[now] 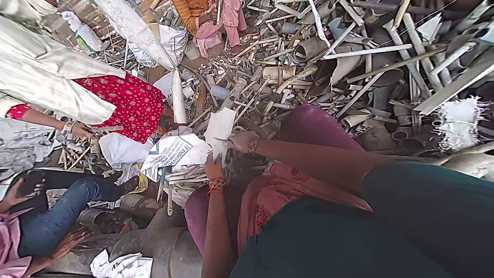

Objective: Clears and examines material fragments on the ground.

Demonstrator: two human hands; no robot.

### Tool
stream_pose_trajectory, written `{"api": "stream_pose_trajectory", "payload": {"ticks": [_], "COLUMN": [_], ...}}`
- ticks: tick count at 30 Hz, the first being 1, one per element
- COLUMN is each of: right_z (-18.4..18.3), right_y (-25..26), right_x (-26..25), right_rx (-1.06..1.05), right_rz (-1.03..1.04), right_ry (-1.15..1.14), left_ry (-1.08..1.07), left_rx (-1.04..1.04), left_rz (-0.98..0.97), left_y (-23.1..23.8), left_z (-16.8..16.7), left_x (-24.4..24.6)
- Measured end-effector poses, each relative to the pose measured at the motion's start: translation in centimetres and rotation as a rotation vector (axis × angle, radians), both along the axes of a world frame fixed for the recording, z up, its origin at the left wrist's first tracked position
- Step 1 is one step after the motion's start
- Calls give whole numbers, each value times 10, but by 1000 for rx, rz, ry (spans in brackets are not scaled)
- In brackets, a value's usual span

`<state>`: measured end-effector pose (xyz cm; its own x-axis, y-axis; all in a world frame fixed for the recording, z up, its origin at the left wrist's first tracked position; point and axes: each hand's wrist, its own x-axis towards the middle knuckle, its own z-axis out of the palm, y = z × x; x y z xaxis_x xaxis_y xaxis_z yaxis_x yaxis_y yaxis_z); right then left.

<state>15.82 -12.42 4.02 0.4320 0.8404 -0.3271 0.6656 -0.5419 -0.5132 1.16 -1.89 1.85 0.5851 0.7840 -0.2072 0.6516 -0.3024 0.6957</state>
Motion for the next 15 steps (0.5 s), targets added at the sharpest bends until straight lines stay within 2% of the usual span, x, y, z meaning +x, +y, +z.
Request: {"api": "stream_pose_trajectory", "payload": {"ticks": [2, 7, 9, 12, 15], "right_z": [3, -7, 1, 17, 6], "right_y": [2, -1, -2, -5, 3], "right_x": [3, 55, 44, 4, -6], "right_rx": [-36, 22, -33, -84, -62], "right_rz": [-25, -316, -270, -40, -55], "right_ry": [-13, -50, -1, 26, -25], "left_ry": [42, 210, 229, 222, 222], "left_rx": [18, 83, 80, 62, 43], "left_rz": [14, -54, -75, -77, -54], "left_y": [-2, -14, -13, -9, -10], "left_z": [3, 18, 17, 15, 15], "left_x": [2, 2, 1, 4, 7]}}
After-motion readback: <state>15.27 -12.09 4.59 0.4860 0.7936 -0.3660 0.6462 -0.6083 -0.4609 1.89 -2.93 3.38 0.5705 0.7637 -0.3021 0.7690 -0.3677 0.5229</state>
